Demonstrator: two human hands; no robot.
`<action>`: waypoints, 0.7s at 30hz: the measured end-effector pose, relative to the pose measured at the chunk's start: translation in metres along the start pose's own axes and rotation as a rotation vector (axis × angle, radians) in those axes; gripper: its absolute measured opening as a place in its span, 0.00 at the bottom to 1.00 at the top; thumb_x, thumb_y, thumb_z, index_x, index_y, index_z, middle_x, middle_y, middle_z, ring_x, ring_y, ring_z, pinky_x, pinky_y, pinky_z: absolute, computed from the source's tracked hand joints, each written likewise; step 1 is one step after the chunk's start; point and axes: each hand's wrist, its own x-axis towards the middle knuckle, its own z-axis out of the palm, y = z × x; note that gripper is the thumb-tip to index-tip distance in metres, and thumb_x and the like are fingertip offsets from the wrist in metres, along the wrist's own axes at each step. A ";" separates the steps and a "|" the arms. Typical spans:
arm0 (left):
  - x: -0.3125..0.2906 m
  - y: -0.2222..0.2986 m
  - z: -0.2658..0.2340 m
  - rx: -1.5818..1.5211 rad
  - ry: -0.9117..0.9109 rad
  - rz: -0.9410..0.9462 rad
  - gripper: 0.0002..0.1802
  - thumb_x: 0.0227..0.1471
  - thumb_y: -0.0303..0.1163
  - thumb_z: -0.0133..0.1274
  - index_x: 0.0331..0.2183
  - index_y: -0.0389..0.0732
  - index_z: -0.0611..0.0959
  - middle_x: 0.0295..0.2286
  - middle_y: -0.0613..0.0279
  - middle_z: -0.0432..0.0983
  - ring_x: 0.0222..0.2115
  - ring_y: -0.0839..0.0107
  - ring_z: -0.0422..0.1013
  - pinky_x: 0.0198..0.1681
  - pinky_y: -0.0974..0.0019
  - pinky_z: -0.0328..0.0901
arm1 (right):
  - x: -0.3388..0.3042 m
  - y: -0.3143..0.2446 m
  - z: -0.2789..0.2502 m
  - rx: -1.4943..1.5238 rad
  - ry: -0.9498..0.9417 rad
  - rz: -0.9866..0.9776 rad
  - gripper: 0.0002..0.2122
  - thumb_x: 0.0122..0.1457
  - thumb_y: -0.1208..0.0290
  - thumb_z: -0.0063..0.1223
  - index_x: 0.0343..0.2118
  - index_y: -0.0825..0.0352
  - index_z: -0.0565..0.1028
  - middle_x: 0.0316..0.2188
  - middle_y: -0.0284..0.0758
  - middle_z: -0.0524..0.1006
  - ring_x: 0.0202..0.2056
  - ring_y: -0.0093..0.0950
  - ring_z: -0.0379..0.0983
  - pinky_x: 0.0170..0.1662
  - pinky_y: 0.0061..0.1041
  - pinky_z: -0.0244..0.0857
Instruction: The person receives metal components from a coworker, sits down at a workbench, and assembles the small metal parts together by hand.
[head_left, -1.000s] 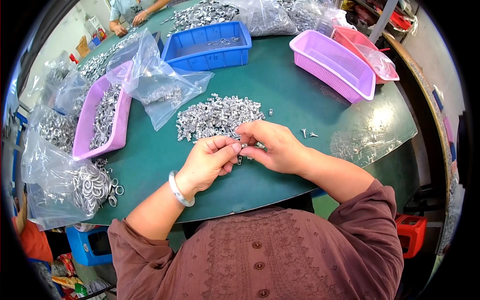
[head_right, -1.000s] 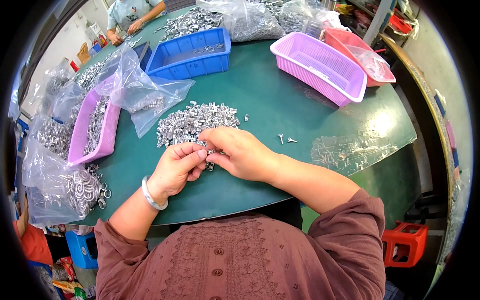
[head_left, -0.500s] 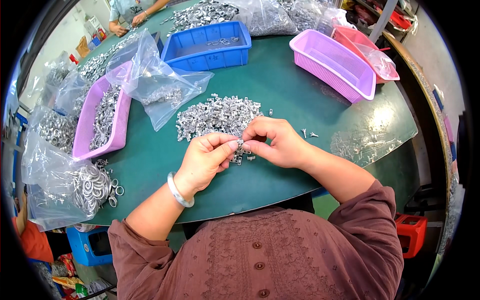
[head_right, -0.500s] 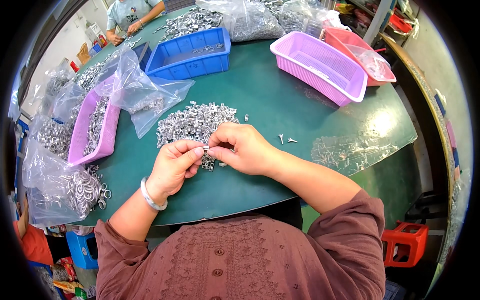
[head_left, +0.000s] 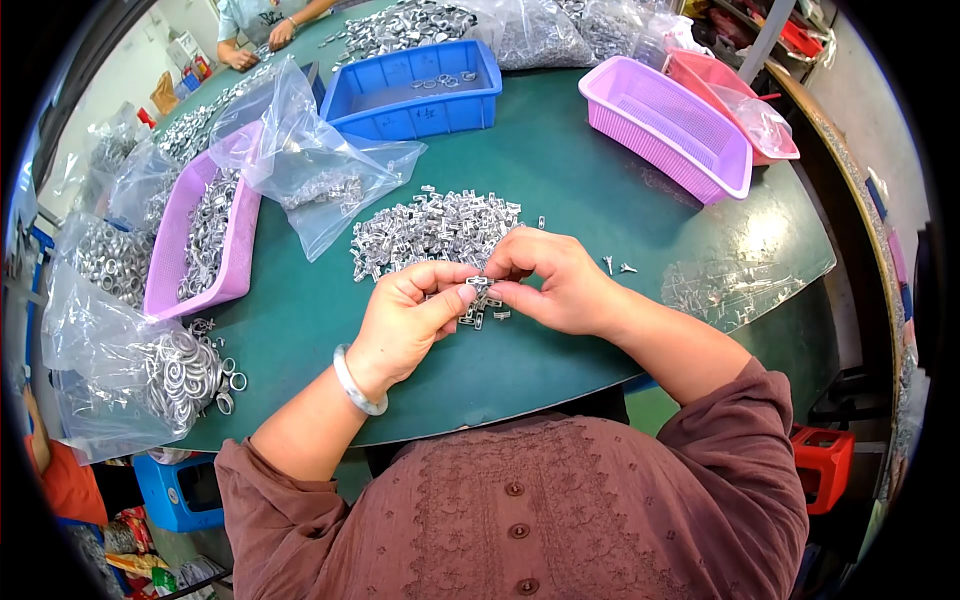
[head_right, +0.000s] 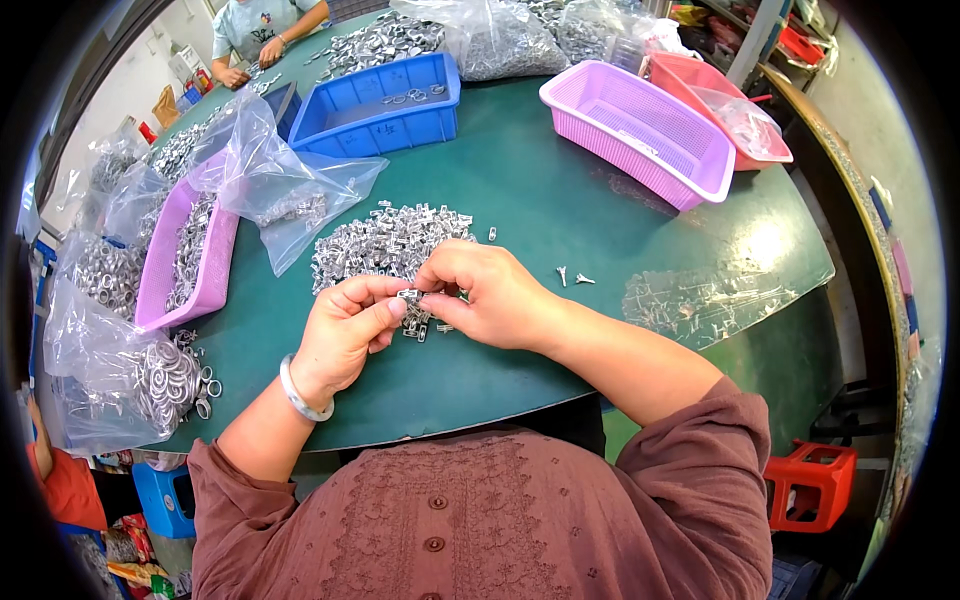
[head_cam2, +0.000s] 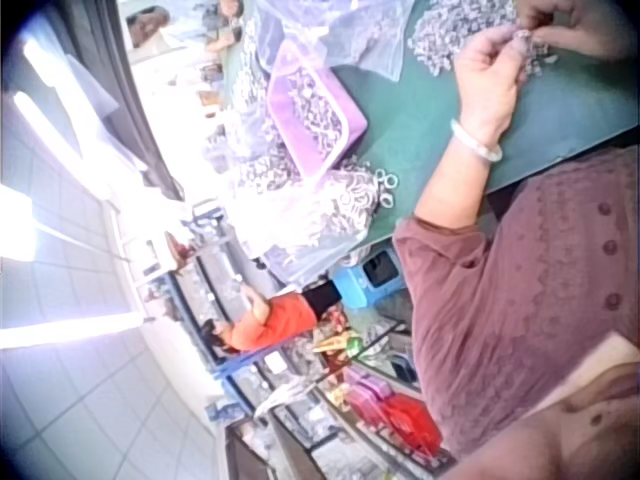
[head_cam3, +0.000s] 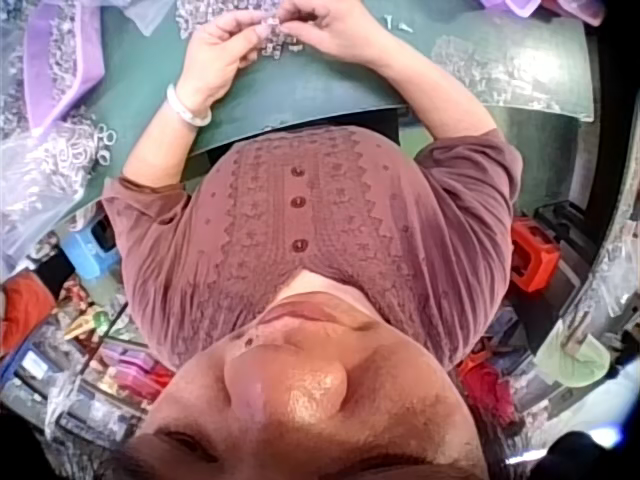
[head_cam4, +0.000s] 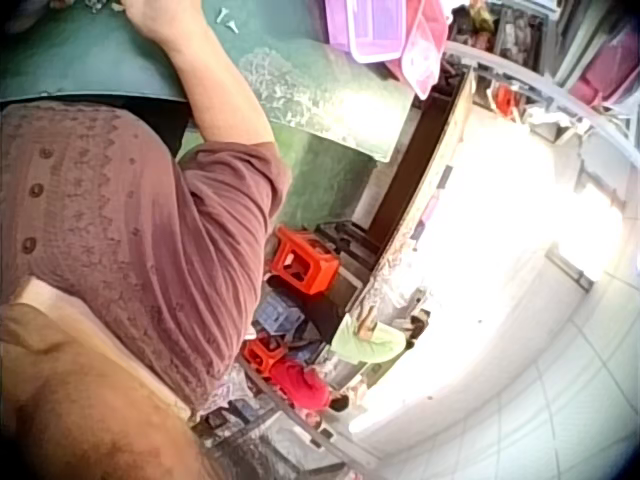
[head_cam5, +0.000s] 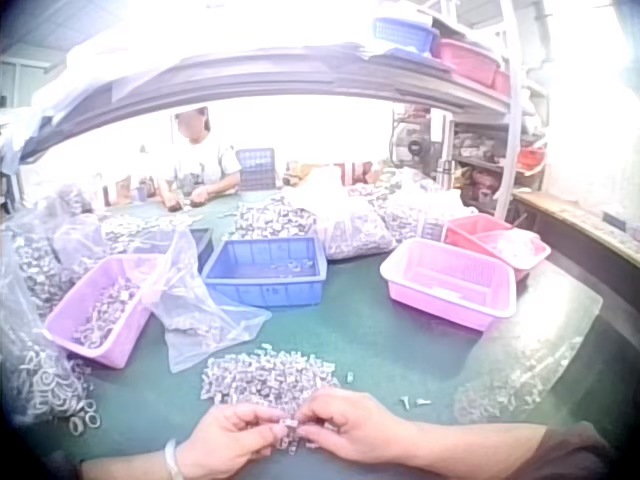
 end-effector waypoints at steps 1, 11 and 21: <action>0.000 0.000 -0.001 -0.001 0.000 0.000 0.08 0.48 0.26 0.52 0.34 0.38 0.78 0.22 0.71 0.71 0.17 0.86 0.61 0.19 0.83 0.56 | 0.000 0.001 0.000 -0.024 -0.010 -0.004 0.05 0.42 0.79 0.55 0.24 0.68 0.71 0.23 0.34 0.71 0.27 0.30 0.69 0.28 0.25 0.62; 0.007 0.004 -0.016 -0.418 -0.144 -0.147 0.08 0.47 0.24 0.41 0.33 0.37 0.72 0.30 0.57 0.70 0.23 0.73 0.66 0.24 0.74 0.63 | -0.004 0.000 -0.010 -0.433 -0.440 -0.102 0.04 0.40 0.73 0.56 0.21 0.62 0.72 0.22 0.29 0.67 0.31 0.27 0.65 0.37 0.26 0.54; -0.001 0.009 0.000 -0.086 -0.062 -0.294 0.07 0.48 0.31 0.52 0.28 0.37 0.76 0.20 0.65 0.71 0.17 0.81 0.66 0.17 0.79 0.60 | 0.000 -0.003 -0.008 -0.382 -0.155 -0.263 0.04 0.41 0.73 0.54 0.21 0.62 0.71 0.22 0.30 0.67 0.30 0.29 0.65 0.35 0.29 0.55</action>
